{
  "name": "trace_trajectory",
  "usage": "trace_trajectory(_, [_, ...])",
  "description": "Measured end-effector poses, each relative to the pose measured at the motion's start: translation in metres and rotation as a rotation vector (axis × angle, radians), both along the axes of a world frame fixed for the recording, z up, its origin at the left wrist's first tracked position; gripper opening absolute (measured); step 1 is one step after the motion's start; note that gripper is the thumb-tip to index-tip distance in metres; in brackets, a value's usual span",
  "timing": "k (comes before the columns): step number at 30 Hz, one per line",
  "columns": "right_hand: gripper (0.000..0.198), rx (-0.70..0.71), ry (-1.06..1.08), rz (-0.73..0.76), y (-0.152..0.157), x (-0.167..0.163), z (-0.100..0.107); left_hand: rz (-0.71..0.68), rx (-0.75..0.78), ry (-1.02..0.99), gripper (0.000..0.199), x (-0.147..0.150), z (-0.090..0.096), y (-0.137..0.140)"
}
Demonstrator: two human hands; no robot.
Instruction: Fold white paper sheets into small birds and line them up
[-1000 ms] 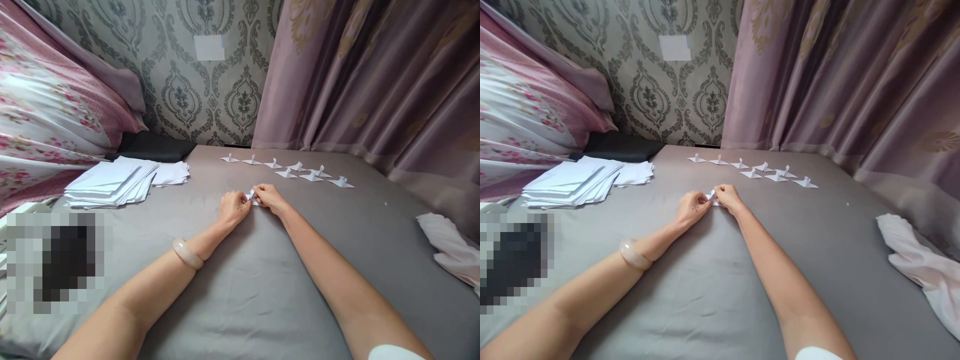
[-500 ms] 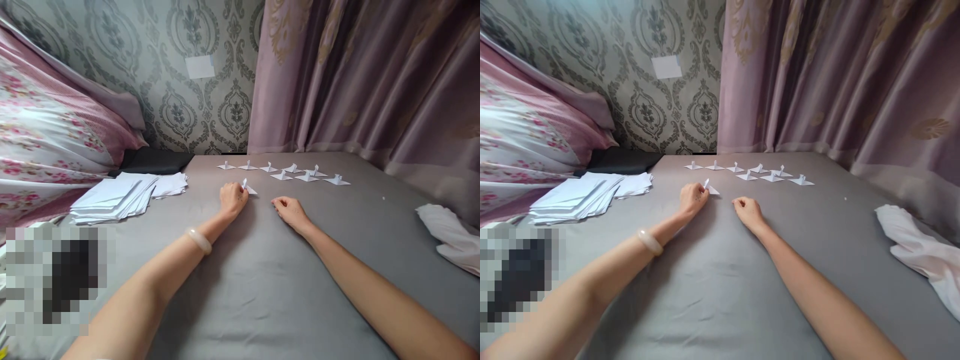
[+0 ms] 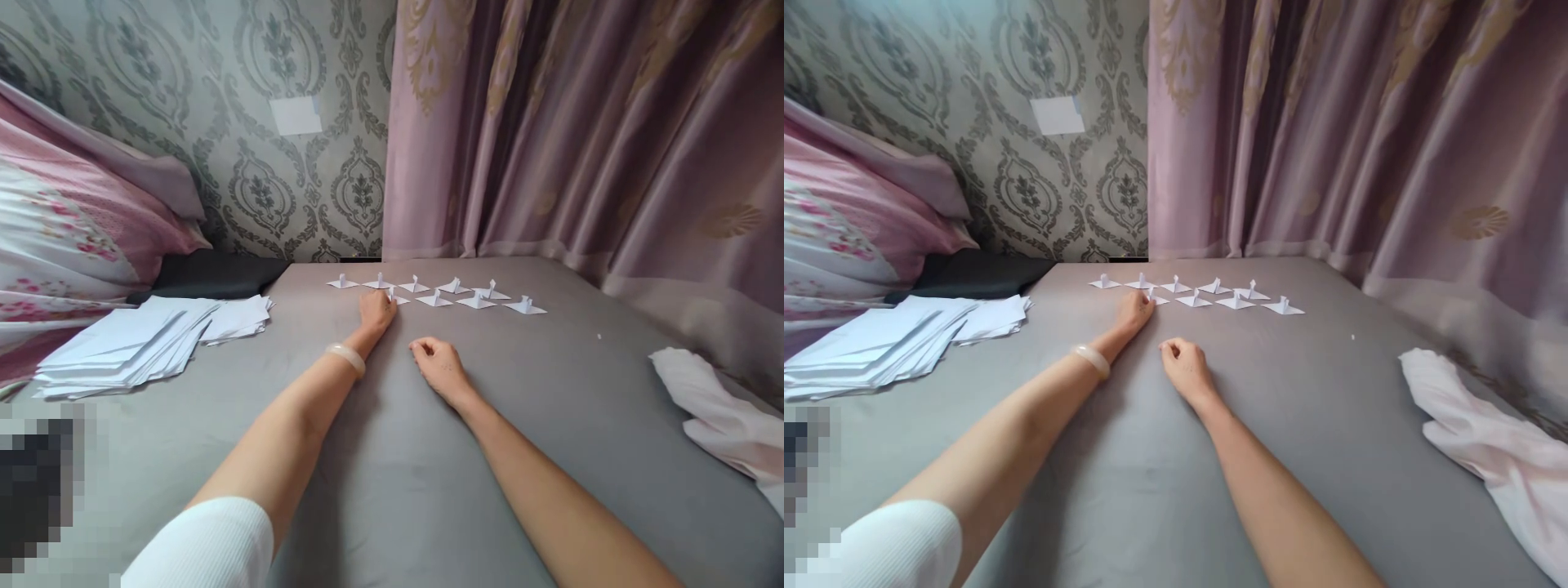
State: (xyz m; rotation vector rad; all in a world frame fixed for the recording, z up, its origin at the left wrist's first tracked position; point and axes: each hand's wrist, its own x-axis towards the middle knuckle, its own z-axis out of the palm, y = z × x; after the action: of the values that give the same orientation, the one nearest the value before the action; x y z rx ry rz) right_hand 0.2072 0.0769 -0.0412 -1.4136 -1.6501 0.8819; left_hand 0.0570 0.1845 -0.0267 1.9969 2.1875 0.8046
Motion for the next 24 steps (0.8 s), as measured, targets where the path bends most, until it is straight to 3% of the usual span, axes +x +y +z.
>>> trace_trajectory(13, [0.030, -0.021, -0.028, 0.020, -0.002, -0.001, 0.002, -0.015, -0.019, -0.086, 0.023, -0.010, -0.012, 0.014])
trace_trajectory(24, [0.029, -0.016, -0.039, 0.015, -0.001, -0.001, 0.002, -0.024, -0.019, -0.080, 0.024, -0.008, -0.007, 0.008])
